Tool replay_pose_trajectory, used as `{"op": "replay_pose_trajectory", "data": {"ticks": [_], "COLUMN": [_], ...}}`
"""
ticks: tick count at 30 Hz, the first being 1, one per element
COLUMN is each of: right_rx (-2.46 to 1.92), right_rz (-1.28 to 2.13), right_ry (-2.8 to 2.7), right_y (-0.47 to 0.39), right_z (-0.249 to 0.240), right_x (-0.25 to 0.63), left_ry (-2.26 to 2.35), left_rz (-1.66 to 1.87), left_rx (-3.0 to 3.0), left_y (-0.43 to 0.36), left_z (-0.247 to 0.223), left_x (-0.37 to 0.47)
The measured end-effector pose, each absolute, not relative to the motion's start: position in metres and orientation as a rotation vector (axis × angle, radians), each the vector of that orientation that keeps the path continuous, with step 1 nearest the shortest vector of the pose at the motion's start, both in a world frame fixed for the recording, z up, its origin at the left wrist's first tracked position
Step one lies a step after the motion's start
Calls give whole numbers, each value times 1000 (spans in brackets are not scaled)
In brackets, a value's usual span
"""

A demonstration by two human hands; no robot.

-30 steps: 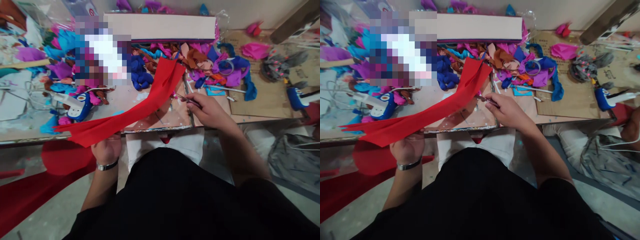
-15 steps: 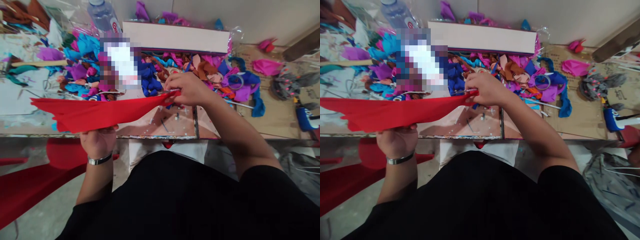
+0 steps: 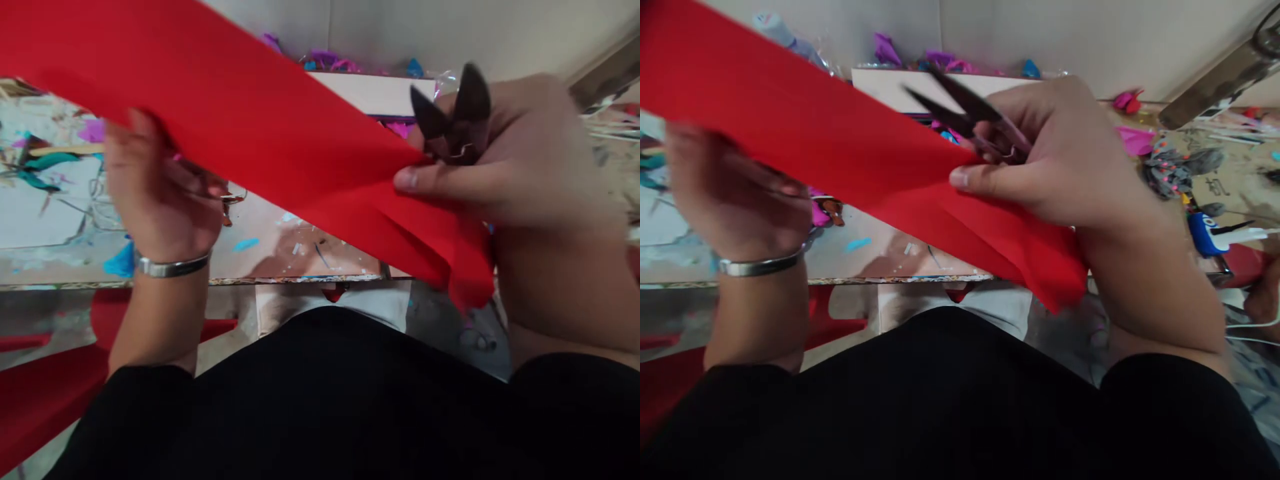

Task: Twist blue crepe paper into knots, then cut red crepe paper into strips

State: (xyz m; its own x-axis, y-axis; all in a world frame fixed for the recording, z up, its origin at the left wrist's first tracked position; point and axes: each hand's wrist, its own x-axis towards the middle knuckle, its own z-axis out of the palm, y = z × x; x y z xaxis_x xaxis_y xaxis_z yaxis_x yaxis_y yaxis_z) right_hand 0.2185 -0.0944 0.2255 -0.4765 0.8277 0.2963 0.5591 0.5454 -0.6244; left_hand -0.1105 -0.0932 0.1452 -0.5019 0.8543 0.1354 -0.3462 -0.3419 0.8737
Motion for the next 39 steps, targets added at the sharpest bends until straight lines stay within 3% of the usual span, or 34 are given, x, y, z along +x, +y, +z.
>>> {"op": "replay_pose_trajectory", "data": {"ticks": [6, 11, 14, 18, 23, 29, 39], "right_rx": [-1202, -1237, -1251, -1175, -1165, -1111, -1208], "right_rz": [1033, 1322, 1393, 1556, 1640, 1727, 1382], "right_ry": [-1528, -1156, -1118, -1051, -1010, -900, -1096], "right_y": [-81, -72, -82, -106, -134, -147, -164], "right_z": [91, 22, 16, 26, 27, 17, 14], "right_x": [230, 217, 216, 224, 226, 199, 216], "left_ry": [998, 1057, 1103, 1188, 1124, 1170, 989], "left_rz": [1165, 1117, 1121, 1125, 727, 628, 767], "left_rx": [1356, 1422, 1627, 2027, 2470, 2336, 1963], "left_y": [-39, 24, 39, 9, -60, -74, -79], "left_z": [95, 22, -2, 2, 19, 11, 31], "left_x": [-44, -15, -20, -34, -28, -25, -9]}}
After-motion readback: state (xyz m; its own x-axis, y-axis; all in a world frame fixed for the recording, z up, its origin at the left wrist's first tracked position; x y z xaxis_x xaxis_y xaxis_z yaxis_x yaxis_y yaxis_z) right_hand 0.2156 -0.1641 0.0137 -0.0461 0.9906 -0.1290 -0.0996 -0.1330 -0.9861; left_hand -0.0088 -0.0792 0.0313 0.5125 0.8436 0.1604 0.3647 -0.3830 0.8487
